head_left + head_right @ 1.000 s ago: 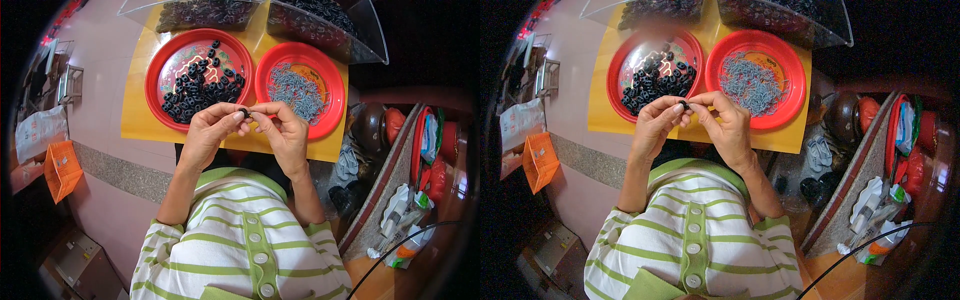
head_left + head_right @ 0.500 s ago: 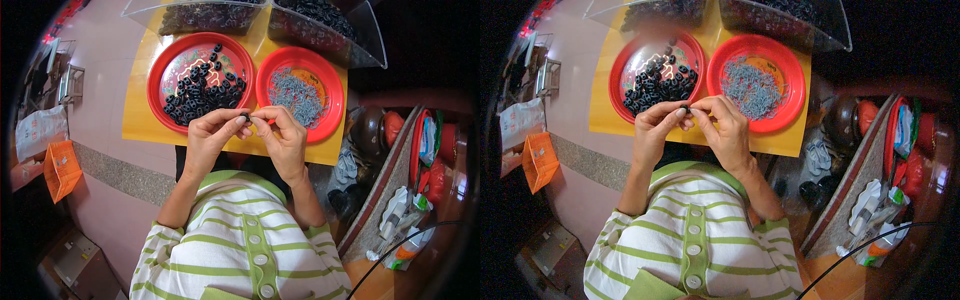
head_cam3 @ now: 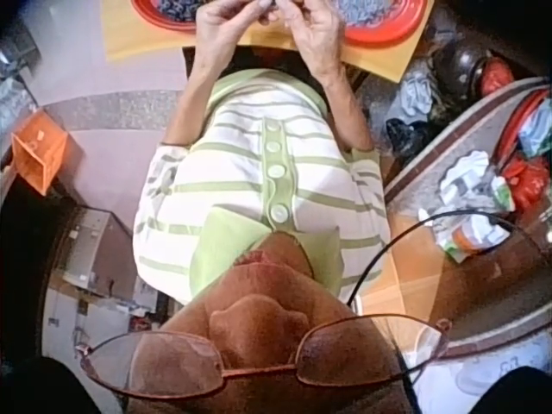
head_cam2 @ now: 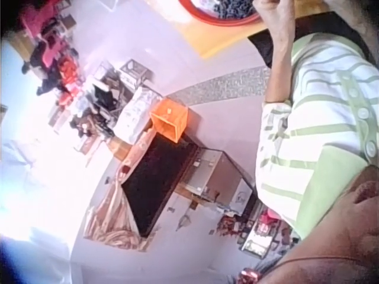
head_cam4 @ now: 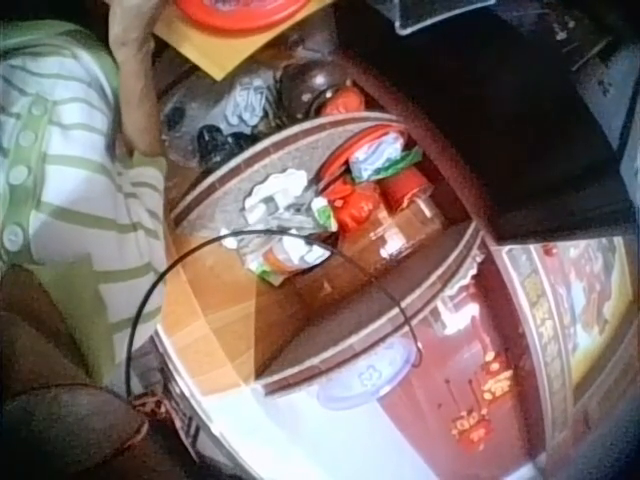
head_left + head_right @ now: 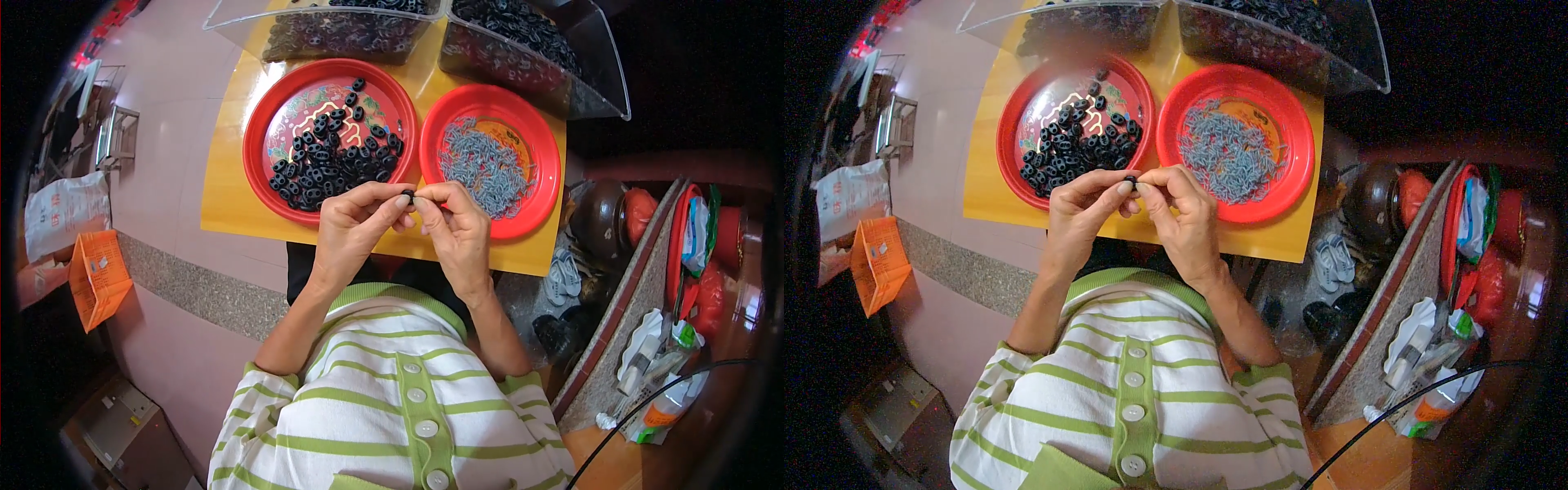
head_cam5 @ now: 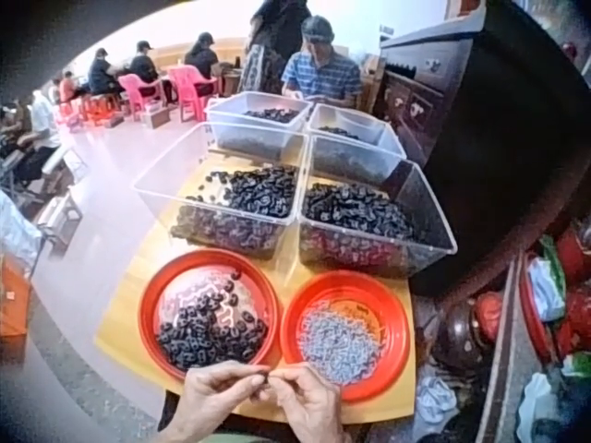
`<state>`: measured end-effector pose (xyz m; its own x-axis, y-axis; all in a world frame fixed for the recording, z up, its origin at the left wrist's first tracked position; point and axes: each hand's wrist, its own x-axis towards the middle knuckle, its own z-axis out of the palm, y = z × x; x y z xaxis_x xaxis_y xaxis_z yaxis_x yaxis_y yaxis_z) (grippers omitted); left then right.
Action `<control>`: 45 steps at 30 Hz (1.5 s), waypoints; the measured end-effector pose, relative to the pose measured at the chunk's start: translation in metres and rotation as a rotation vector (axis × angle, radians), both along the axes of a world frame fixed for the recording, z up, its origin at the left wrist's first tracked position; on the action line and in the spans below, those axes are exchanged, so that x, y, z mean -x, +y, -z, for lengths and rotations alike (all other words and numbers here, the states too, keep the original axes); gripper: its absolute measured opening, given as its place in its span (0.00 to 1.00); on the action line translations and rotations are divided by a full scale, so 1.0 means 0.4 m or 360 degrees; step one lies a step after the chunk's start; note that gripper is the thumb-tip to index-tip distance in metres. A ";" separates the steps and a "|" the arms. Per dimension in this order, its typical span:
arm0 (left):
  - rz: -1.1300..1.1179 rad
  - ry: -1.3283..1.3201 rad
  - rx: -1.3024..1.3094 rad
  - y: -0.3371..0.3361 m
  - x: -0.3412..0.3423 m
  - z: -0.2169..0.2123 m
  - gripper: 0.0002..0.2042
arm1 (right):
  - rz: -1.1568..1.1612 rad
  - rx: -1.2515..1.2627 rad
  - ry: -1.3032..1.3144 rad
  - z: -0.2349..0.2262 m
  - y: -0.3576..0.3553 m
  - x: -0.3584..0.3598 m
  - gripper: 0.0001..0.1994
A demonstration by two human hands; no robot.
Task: The person assembles small rubber rings into grey plastic housings by hand.
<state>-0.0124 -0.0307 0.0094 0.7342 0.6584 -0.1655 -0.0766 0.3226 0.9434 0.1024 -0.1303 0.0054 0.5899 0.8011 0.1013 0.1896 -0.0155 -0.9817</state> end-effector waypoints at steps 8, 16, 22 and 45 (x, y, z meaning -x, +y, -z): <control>0.0064 -0.0061 0.0126 0.022 -0.014 -0.001 0.08 | -0.0074 0.0009 0.0315 -0.032 -0.001 -0.024 0.05; 0.0032 0.0012 0.0042 0.015 -0.010 -0.001 0.09 | -0.0049 0.0116 -0.0384 -0.046 0.007 -0.030 0.03; 0.0044 0.0014 0.0045 0.013 -0.015 0.008 0.09 | -0.0068 0.0035 -0.0041 -0.002 0.003 -0.021 0.05; 0.0073 -0.0053 0.0123 0.032 0.006 0.012 0.08 | -0.0111 0.0129 0.0019 -0.026 0.020 -0.019 0.05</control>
<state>-0.0148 -0.0178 0.0045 0.7693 0.6102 -0.1894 -0.0909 0.3980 0.9129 0.1099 -0.1223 0.0158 0.5330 0.8457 0.0276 0.1812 -0.0822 -0.9800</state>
